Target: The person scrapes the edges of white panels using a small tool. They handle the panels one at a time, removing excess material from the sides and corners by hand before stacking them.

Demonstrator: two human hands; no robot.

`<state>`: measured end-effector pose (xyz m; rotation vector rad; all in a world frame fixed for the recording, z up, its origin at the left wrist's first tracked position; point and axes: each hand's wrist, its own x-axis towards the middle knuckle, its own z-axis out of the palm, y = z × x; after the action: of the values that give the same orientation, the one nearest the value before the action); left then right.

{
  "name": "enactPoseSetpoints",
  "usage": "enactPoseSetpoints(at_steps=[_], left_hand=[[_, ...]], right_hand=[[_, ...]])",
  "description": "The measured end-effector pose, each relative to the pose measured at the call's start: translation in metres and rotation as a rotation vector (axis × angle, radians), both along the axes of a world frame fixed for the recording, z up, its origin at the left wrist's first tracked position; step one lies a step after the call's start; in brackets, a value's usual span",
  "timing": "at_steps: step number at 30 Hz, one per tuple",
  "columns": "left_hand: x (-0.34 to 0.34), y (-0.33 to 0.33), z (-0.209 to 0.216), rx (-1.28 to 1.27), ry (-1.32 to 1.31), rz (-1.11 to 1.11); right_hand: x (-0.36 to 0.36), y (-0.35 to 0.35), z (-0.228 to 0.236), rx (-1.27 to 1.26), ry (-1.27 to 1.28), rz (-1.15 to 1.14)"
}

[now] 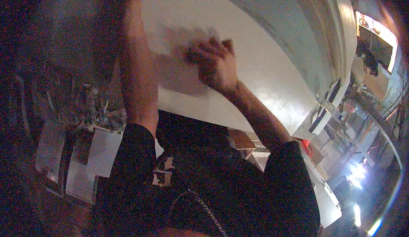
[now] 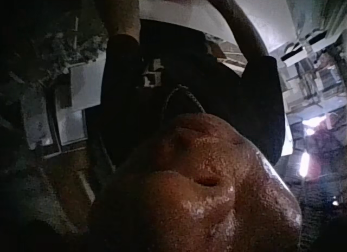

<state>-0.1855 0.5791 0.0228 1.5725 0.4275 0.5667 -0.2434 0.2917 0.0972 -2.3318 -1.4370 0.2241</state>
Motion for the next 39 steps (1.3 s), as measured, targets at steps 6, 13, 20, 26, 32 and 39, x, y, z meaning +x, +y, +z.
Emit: enactPoseSetpoints(at_steps=[6,13,20,26,32,39], left_hand=[[0.012,-0.01,-0.003,0.057,0.003,-0.013],[0.002,-0.001,0.0,-0.004,0.034,-0.047],[0.008,-0.006,0.004,-0.023,-0.039,-0.08],[0.003,0.0,0.021,0.186,0.164,-0.041],[0.001,-0.004,0.02,0.086,0.105,-0.021],[0.004,0.003,0.004,-0.034,0.011,-0.059]], right_hand=[[0.04,-0.005,-0.002,0.057,-0.127,-0.174],[-0.009,-0.026,0.002,0.039,0.011,-0.082],[0.072,0.003,0.003,-0.273,-0.106,-0.254],[-0.018,-0.032,-0.026,0.06,-0.072,0.012],[0.064,0.026,-0.012,0.046,-0.191,-0.205],[0.046,0.044,-0.009,0.058,-0.224,-0.268]])
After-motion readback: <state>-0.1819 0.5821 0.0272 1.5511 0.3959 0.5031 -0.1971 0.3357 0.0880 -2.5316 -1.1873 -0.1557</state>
